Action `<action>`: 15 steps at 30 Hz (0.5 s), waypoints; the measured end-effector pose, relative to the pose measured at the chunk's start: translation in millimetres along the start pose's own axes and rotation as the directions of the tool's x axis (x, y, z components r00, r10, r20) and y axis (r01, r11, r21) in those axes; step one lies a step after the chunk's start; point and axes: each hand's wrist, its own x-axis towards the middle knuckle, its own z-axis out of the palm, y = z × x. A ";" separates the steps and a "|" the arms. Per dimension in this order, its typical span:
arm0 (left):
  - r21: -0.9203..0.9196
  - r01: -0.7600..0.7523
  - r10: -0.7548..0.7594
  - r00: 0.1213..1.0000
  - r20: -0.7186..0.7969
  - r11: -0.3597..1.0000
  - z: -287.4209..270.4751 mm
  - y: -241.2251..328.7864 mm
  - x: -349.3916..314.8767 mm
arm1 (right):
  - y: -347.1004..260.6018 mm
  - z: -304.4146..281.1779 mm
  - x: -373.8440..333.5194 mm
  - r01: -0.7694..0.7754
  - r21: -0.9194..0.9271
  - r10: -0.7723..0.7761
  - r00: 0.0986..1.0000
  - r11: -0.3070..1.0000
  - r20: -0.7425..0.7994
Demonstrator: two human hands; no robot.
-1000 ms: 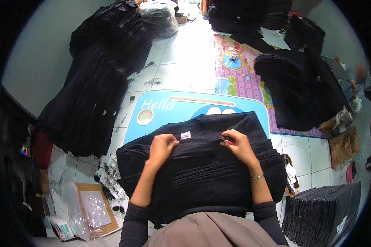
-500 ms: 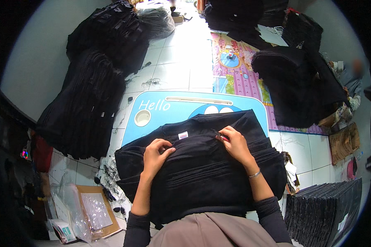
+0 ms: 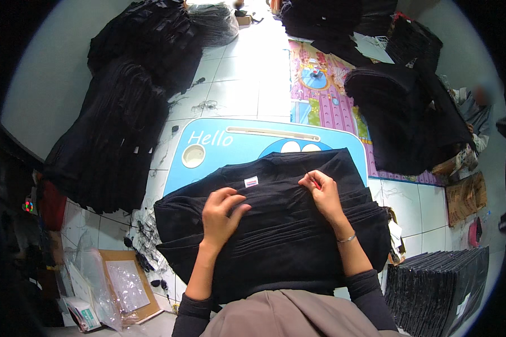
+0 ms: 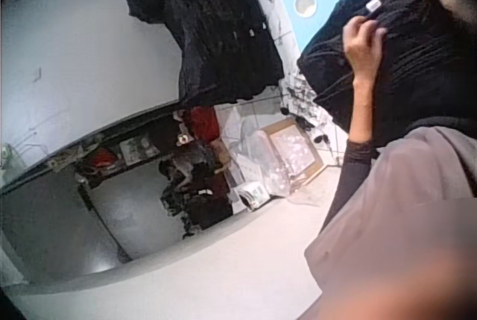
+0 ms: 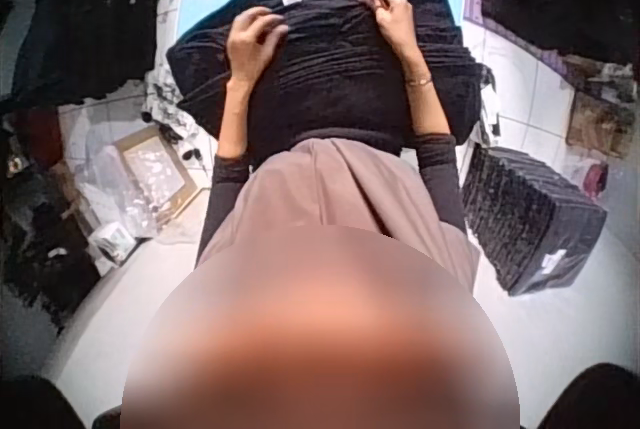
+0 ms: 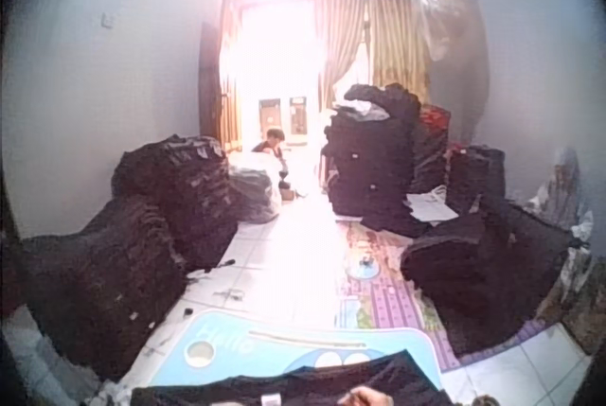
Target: The person uses small scissors to trim loose threads and cut off tags from a black garment. The person repeatedly snips threads and removes tags from the garment's neckline and edges.
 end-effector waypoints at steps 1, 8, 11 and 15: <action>-0.036 -0.061 0.063 0.997 0.053 0.997 3.5 4.8 0.8 | 1.6 0.1 0.5 -0.017 0.039 0.017 1.000 0.999 0.000; 0.035 -0.097 0.085 0.962 0.260 0.995 19.3 16.2 13.1 | 1.6 0.4 -0.3 0.247 -0.086 -0.246 0.969 0.965 0.024; -0.114 -0.048 0.082 0.945 0.317 0.992 7.1 25.3 9.1 | -10.3 -7.1 3.8 0.012 -0.158 -0.012 1.000 0.987 0.002; -0.082 -0.025 0.068 0.818 0.572 0.996 -2.0 29.5 20.7 | -32.7 8.3 17.2 0.110 -0.727 -0.183 0.983 0.678 -0.022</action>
